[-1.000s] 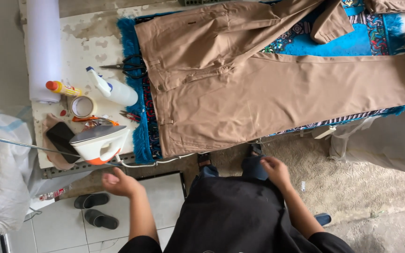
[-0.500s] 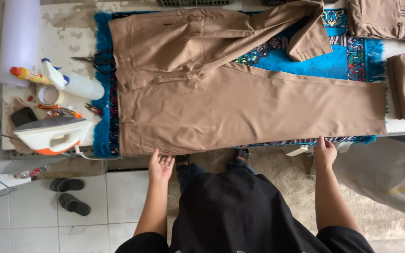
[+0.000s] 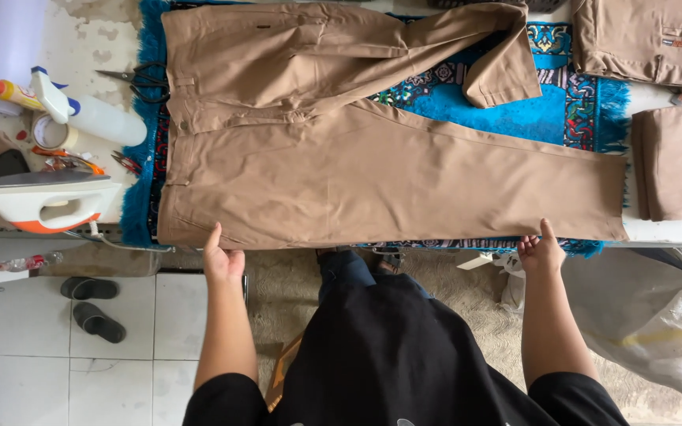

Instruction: A person irons a pair of tan pants on a patterned mat, uses a spray bottle, and folds the pants neatly.

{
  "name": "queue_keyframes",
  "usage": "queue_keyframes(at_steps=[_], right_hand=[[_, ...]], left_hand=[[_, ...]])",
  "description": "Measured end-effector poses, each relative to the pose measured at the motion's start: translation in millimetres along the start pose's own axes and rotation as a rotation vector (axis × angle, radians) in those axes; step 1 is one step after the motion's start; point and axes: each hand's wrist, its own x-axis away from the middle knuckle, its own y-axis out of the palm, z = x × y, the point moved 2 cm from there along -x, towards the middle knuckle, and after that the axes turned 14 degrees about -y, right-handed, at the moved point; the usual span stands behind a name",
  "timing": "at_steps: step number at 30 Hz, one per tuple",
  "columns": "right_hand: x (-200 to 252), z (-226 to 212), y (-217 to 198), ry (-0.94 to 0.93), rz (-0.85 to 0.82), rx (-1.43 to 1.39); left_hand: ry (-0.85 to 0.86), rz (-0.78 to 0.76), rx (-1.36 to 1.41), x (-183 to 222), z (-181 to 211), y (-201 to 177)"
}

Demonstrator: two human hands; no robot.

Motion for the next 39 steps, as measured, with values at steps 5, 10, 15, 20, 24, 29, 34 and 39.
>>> queue_keyframes(at_steps=[5, 10, 15, 20, 24, 29, 34, 39], right_hand=[[1, -13, -9, -0.156, 0.016, -0.017], [58, -69, -29, -0.247, -0.017, -0.203], [161, -110, -65, -0.434, -0.320, -0.297], [125, -8, -156, -0.141, -0.327, -0.354], [73, 76, -192, 0.208, -0.064, -0.133], [60, 72, -165, 0.263, -0.094, -0.078], [96, 78, -174, -0.056, -0.073, -0.281], [81, 138, -173, 0.591, 0.286, 0.133]], left_hand=[[0.101, -0.013, -0.036, 9, 29, 2], [0.295, -0.140, -0.041, 43, 42, 20], [0.376, -0.234, -0.099, 150, 26, 19], [0.151, 0.282, -0.041, 180, -9, -43], [0.079, 0.290, 0.020, 109, -32, -124], [0.040, 0.252, 0.001, 74, -10, -117], [0.247, 0.099, 0.057, 68, -5, -144], [-0.021, 1.011, -0.479, -1, -30, -191]])
